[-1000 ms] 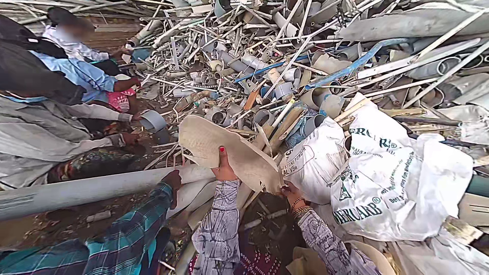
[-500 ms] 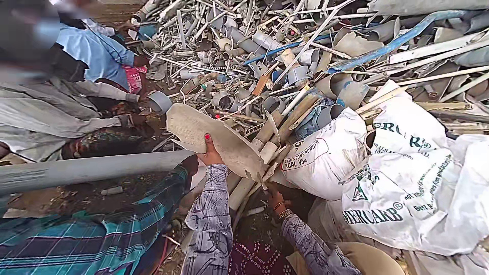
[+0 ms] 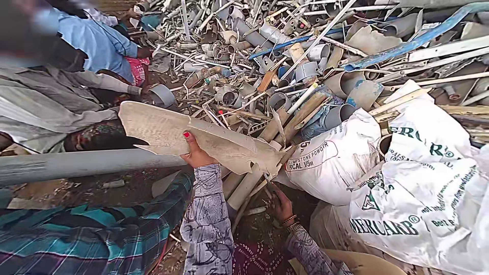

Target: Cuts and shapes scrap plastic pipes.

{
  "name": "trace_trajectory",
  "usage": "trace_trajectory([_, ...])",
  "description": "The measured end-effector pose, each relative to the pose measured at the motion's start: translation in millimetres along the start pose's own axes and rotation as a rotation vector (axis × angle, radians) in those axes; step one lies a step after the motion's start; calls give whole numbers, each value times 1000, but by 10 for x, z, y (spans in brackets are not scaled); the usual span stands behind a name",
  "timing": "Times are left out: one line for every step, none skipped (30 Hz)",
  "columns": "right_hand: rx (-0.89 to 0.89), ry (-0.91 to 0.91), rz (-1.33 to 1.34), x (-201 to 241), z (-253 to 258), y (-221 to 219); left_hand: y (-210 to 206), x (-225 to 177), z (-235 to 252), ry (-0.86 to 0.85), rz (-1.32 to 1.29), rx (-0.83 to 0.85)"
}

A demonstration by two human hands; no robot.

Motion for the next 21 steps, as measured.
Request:
trace_trajectory([32, -27, 1, -2, -16, -14, 49, -28, 37, -21, 37, -6])
trace_trajectory([61, -70, -4, -25, -29, -30, 75, -59, 53, -43, 64, -13])
trace_trajectory([95, -128, -11, -61, -30, -60, 73, -81, 50, -67, 74, -16])
trace_trajectory([128, -174, -15, -101, -32, -101, 56, -89, 31, -85, 75, -12])
trace_trajectory([148, -203, -12, -134, -43, -142, 46, -93, -1, -82, 77, -7])
trace_trajectory([150, -212, -5, -146, -52, -165, 48, -100, -25, -73, 79, -7])
trace_trajectory([146, -212, 3, -138, -45, -190, 51, -117, -19, -65, 84, -7])
trace_trajectory([140, -210, 15, -119, -31, -205, 51, -130, -2, -65, 85, -2])
trace_trajectory([140, -214, 25, -108, -39, -209, 65, -128, 17, -71, 87, 3])
trace_trajectory([145, -219, 39, -115, -53, -211, 77, -119, 35, -79, 87, 1])
trace_trajectory([161, -220, 65, -138, -71, -209, 82, -112, 45, -79, 88, -5])
trace_trajectory([188, -203, 98, -168, -97, -199, 85, -119, 41, -70, 90, -15])
trace_trajectory([220, -170, 139, -185, -108, -198, 71, -146, 40, -59, 87, -17])
trace_trajectory([215, -105, 163, -191, -110, -194, 54, -168, 47, -53, 87, -13])
trace_trajectory([164, -35, 166, -188, -104, -173, 45, -164, 50, -42, 95, -5])
trace_trajectory([84, 1, 170, -170, -70, -143, 33, -140, 46, -32, 111, 10])
trace_trajectory([3, -9, 161, -168, -14, -122, 22, -101, 31, -26, 129, 35])
trace_trajectory([-32, -79, 137, -187, 49, -112, 13, -54, 6, -27, 142, 67])
trace_trajectory([-16, -198, 97, -235, 127, -118, -5, -11, -17, -38, 146, 94])
trace_trajectory([57, -351, 48, -294, 197, -143, -25, 17, -45, -41, 144, 117])
trace_trajectory([122, -471, 7, -365, 231, -183, -41, 27, -72, -42, 138, 138])
Point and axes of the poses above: each hand's wrist, its own z-axis towards the middle knuckle, its own y-axis out of the back of the hand, x = y × z, the point moved 6 cm from there along z, towards the middle knuckle, and after that the axes turned 5 degrees about z, right-handed, at the moved point
